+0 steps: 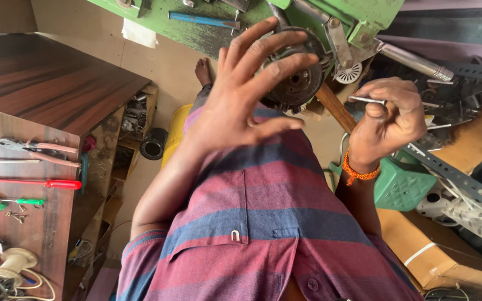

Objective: The person picks small metal parts from a cluttered parts tray, then works on a motor rotor/flywheel assembly at a green machine bench, hammering it with a mallet to drive components, using pliers to grip parts, and fitting a small pin or bearing into the rotor by hand.

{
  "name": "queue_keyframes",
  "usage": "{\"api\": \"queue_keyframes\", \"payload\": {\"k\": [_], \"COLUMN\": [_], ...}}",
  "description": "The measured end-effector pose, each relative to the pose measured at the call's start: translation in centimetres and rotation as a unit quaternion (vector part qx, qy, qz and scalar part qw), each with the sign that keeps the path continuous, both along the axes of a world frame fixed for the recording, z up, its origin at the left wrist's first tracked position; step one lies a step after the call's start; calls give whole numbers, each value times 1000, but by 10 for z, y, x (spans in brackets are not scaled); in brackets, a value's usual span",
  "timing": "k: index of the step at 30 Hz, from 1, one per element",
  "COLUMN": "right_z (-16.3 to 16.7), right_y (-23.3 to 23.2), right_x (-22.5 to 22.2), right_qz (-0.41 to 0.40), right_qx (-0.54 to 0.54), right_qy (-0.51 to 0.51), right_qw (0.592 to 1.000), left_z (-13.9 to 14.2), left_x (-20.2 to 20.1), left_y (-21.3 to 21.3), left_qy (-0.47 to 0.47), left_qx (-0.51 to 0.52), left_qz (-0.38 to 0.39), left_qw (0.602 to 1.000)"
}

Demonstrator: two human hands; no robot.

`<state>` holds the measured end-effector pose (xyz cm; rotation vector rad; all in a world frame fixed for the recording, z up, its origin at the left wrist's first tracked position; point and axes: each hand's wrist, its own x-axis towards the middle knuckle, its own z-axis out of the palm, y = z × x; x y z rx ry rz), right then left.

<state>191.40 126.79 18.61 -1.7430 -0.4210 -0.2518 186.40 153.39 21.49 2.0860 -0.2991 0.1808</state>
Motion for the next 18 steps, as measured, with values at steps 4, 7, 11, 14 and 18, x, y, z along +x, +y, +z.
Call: {"api": "queue_keyframes", "payload": {"k": [4, 7, 11, 14, 18], "right_z": [1, -3, -11, -15, -17], "right_y": [-2, -5, -6, -5, -5], "right_x": [-3, -4, -4, -3, -3], "right_qz": [-5, -12, -21, -16, -2], "right_qx": [-19, -23, 19, 39, 53], "right_qy": [-2, -29, -35, -52, -53], "right_qw": [1000, 999, 999, 998, 997], "left_z": [-17, -27, -30, -27, -19], "left_x": [8, 9, 1, -4, -1], "left_y": [19, 22, 20, 18, 21], "left_qy": [10, 17, 9, 21, 9], "left_qx": [-13, -51, -33, -27, -23], "left_qz": [-41, -42, -20, -6, -9], "left_qw": [999, 998, 999, 999, 1000]}}
